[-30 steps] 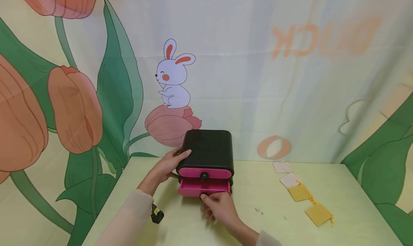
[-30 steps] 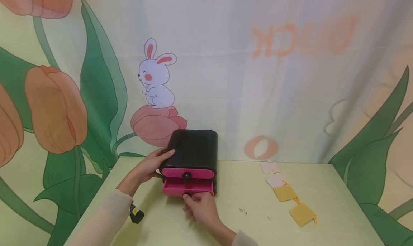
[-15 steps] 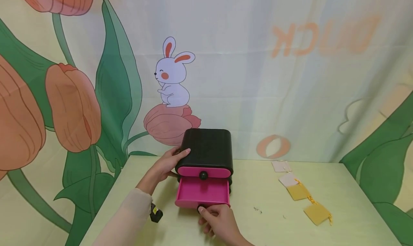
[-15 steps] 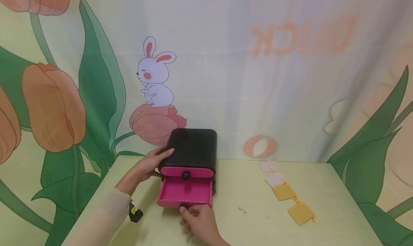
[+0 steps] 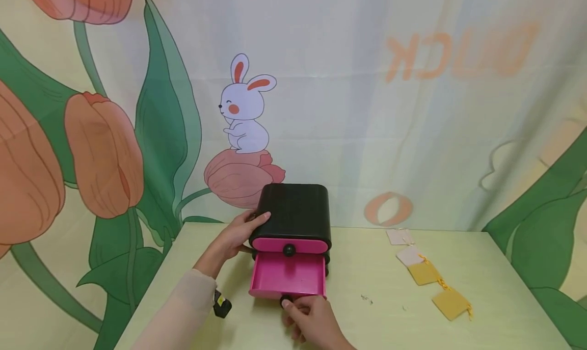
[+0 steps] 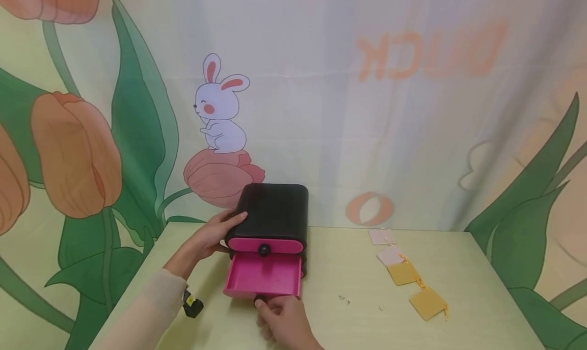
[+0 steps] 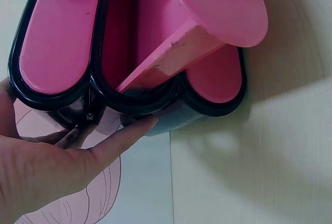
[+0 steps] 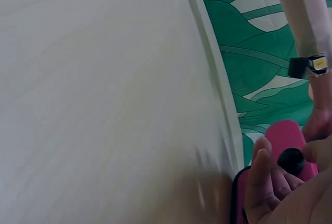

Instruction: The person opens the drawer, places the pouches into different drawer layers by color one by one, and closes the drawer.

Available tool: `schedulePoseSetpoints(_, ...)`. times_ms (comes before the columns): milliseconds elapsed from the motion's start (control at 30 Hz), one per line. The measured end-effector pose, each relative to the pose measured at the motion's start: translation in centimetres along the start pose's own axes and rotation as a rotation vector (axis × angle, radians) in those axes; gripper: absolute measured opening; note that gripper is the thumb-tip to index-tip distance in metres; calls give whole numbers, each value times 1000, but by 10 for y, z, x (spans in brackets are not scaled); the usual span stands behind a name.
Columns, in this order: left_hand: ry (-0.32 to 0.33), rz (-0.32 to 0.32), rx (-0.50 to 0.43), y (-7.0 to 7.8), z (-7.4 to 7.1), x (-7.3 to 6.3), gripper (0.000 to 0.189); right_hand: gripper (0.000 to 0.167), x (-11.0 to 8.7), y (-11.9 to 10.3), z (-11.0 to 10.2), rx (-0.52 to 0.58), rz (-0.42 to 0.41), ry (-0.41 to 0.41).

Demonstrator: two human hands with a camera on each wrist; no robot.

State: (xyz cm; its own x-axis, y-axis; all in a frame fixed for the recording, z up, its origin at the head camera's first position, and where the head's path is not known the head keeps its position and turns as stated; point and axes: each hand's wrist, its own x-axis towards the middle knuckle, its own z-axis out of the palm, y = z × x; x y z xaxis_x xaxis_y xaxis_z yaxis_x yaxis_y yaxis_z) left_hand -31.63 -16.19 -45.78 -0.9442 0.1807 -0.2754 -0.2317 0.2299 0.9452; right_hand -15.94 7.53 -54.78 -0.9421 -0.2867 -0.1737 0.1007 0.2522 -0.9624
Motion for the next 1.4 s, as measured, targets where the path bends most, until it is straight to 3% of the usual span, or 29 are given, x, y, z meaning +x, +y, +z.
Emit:
schedulePoseSetpoints(167,-4,-3,0,0,-1,-1,95,37,-10,-9,-24,-73,-17,-106)
schedulePoseSetpoints(267,0,-7,2,0,-1,-1,95,31,-17,-15,-50,-109,-37,-172)
schedulePoseSetpoints(367,-2,-5,1,0,-2,0,95,27,-23,-19,-82,-166,-90,-186)
schedulePoseSetpoints(567,-1,4,-4,0,0,0,95,22,-34,-9,-159,-312,-202,-42)
schedulePoseSetpoints(800,-5,-3,-3,-1,-1,0,96,25,-48,14,-245,-422,-140,173)
schedulePoseSetpoints(967,0,-2,-5,-1,-2,0,96,29,-57,37,-294,-614,-60,299)
schedulePoseSetpoints(1200,-2,6,0,-2,0,0,96,40,-69,79,-343,-744,52,360)
schedulePoseSetpoints(1400,4,4,0,-2,-1,0,98,51,-71,109,-362,-746,143,340)
